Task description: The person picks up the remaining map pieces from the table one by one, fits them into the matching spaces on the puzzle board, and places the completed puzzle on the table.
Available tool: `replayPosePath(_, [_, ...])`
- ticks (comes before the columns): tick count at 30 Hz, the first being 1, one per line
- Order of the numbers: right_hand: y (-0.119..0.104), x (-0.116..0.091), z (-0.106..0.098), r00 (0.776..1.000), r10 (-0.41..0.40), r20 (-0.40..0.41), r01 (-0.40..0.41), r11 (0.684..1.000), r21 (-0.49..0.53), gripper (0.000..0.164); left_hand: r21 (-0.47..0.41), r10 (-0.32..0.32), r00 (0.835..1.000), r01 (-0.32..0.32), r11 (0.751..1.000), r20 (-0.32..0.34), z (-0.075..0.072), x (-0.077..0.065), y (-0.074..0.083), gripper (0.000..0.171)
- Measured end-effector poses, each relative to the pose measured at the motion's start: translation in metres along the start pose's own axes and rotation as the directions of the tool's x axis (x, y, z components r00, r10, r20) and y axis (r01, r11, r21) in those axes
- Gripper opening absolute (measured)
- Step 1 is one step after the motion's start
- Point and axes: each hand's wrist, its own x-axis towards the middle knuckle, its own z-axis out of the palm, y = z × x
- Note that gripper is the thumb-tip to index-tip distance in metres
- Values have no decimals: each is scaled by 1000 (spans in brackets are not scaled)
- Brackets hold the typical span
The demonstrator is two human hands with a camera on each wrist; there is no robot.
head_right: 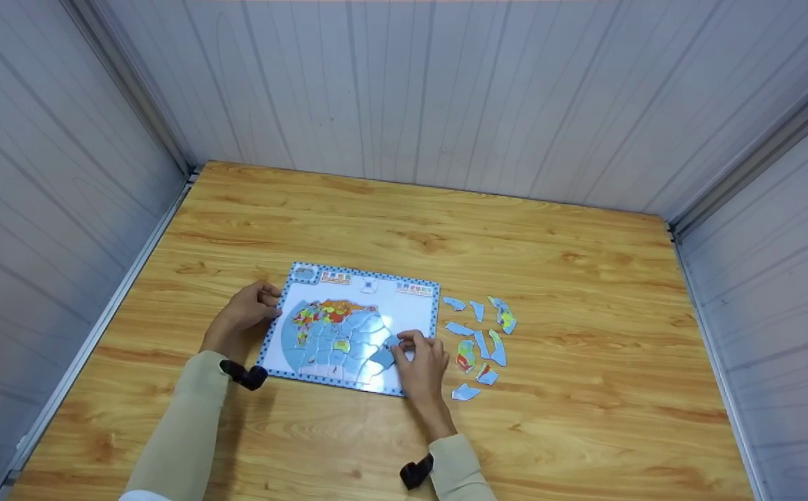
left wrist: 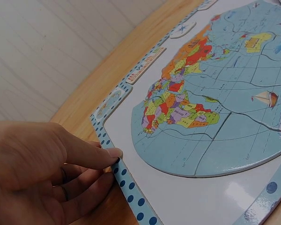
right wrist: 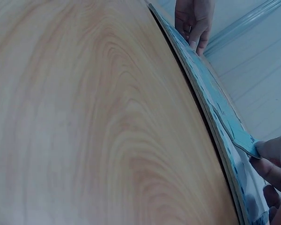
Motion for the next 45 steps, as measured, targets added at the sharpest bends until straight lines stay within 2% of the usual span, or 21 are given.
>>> replayPosePath(9, [0, 1, 3, 1000, -11, -7, 11, 998, -59, 17, 11, 7, 1000, -7, 1000, -11, 1, 1, 0, 33])
replayPosePath(16, [-4, 1, 6, 998, -50, -37, 44, 989, -139, 18, 36, 67, 997, -67, 997, -22, -1, 1, -1, 34])
replayPosePath(23, [-5, 2, 7, 998, -55, -35, 48, 981, -186, 20, 35, 23, 1000, -23, 999, -9, -2, 0, 1, 32])
replayPosePath(28, [-5, 2, 7, 998, -58, -34, 50, 977, -209, 20, 38, 15, 1000, -15, 999, -10, -1, 0, 2, 31])
replayPosePath(38, [-9, 2, 7, 999, -52, -11, 46, 946, -320, 21, 39, 4, 1000, -4, 999, 2, -2, 1, 2, 32])
replayPosePath(45, [-8, -2, 6, 993, -115, -25, 99, 931, -352, 27, 39, 54, 998, -53, 998, -20, 0, 1, -1, 35])
